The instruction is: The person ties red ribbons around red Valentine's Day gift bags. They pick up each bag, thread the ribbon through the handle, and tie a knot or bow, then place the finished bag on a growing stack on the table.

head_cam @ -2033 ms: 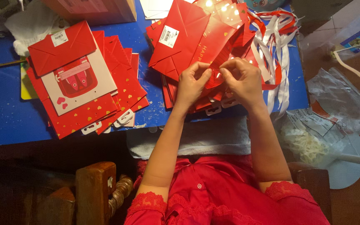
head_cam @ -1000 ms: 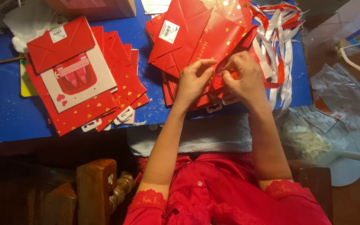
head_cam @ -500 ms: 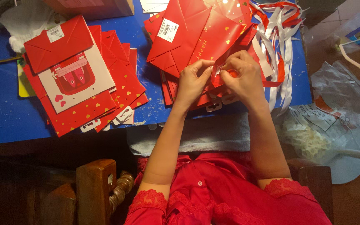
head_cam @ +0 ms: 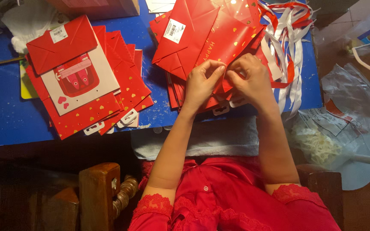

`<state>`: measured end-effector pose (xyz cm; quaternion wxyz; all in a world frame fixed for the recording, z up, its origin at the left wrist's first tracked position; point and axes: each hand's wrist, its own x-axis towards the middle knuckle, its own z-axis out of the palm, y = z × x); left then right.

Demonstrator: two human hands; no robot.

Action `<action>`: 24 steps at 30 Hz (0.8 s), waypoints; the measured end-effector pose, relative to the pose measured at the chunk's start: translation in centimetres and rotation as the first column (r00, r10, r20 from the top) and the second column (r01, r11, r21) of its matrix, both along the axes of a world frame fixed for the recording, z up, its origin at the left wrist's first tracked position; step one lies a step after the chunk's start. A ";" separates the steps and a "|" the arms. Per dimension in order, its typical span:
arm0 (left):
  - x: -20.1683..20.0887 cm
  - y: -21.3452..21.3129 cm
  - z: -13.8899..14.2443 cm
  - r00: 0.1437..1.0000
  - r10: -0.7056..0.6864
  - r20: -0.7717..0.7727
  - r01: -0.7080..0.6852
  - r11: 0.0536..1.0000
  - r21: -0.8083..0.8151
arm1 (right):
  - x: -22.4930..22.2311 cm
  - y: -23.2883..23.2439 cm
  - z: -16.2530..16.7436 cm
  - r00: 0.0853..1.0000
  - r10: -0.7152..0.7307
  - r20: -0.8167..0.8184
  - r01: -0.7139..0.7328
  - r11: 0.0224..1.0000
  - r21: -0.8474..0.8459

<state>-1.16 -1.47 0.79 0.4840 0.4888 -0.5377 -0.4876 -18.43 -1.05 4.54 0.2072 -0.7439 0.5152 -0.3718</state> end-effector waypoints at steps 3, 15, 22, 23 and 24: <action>0.0 -0.5 -1.0 0.989 -0.038 -0.142 0.046 0.998 0.053 | -0.5 0.2 0.8 0.999 0.054 0.003 -0.054 0.998 0.043; 1.3 -1.0 -1.5 0.802 0.196 -0.565 -0.109 0.977 0.184 | -1.1 0.1 1.7 1.000 -0.008 0.026 0.002 0.972 0.235; 0.3 -0.6 -0.6 0.866 0.003 -0.500 0.025 0.998 0.049 | -1.0 -1.7 0.2 0.996 0.057 0.065 -0.070 0.975 0.209; 0.3 -0.5 -0.4 0.877 -0.009 -0.481 0.019 1.000 0.017 | -1.0 -1.9 0.2 0.995 0.083 0.056 -0.092 0.979 0.180; 0.3 -0.1 -0.3 0.887 -0.020 -0.462 0.015 1.000 -0.016 | -0.9 -2.0 0.3 0.993 0.102 0.052 -0.110 0.979 0.170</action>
